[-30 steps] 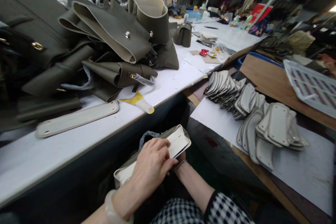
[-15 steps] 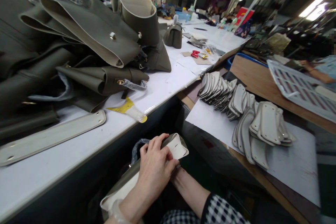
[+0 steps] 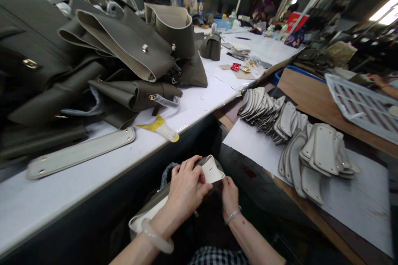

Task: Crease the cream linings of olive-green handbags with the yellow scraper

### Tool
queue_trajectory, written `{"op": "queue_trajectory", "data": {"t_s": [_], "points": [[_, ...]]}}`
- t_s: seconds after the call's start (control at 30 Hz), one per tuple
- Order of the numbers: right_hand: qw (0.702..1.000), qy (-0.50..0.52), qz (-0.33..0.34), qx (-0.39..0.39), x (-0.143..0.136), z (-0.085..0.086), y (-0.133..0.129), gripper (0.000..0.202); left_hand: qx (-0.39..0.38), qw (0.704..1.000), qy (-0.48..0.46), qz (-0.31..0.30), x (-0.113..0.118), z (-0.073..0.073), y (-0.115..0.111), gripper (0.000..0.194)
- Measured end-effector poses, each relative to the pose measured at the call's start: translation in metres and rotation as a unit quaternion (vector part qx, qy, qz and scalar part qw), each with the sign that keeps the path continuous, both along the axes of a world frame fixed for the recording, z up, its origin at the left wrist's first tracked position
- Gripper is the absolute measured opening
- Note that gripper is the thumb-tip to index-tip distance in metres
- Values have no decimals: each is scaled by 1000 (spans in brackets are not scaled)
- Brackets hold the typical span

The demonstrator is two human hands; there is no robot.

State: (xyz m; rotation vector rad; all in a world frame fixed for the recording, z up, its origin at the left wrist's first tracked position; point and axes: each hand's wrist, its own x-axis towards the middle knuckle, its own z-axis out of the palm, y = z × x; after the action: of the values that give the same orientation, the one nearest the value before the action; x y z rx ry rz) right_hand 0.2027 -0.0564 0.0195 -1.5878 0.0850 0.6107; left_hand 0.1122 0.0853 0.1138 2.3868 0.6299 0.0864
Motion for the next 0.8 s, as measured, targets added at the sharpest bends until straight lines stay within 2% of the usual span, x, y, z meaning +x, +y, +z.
{"op": "queue_trajectory", "data": {"t_s": [0.07, 0.1, 0.13, 0.2, 0.23, 0.27, 0.33, 0.4, 0.53, 0.8], "points": [[994, -109, 15, -16, -4, 14, -19, 14, 11, 1000, -12, 2, -2, -1, -2, 15], [978, -202, 50, -18, -7, 22, -27, 15, 18, 1000, -18, 4, -3, -1, -3, 15], [946, -309, 99, -19, -10, 29, -34, 20, 24, 999, -23, 5, -4, -1, -4, 15], [834, -513, 201, -33, -16, 39, -40, 38, 36, 999, -32, 9, -6, -1, -6, 15], [777, -583, 234, -48, -19, 41, -39, 45, 39, 999, -34, 12, -8, 0, -7, 14], [737, -625, 250, -65, -21, 41, -37, 51, 41, 998, -35, 15, -9, 0, -8, 13], [691, -669, 254, -98, -24, 37, -30, 57, 41, 998, -35, 23, -13, 1, -9, 11], [674, -685, 249, -120, -27, 31, -24, 60, 41, 998, -35, 33, -20, 2, -9, 11], [662, -694, 248, -138, -35, 26, -23, 61, 48, 997, -41, 50, -38, 5, -12, 9], [654, -701, 268, -95, -61, 25, -19, 62, 69, 991, -52, 106, -79, 5, -23, 6]]}}
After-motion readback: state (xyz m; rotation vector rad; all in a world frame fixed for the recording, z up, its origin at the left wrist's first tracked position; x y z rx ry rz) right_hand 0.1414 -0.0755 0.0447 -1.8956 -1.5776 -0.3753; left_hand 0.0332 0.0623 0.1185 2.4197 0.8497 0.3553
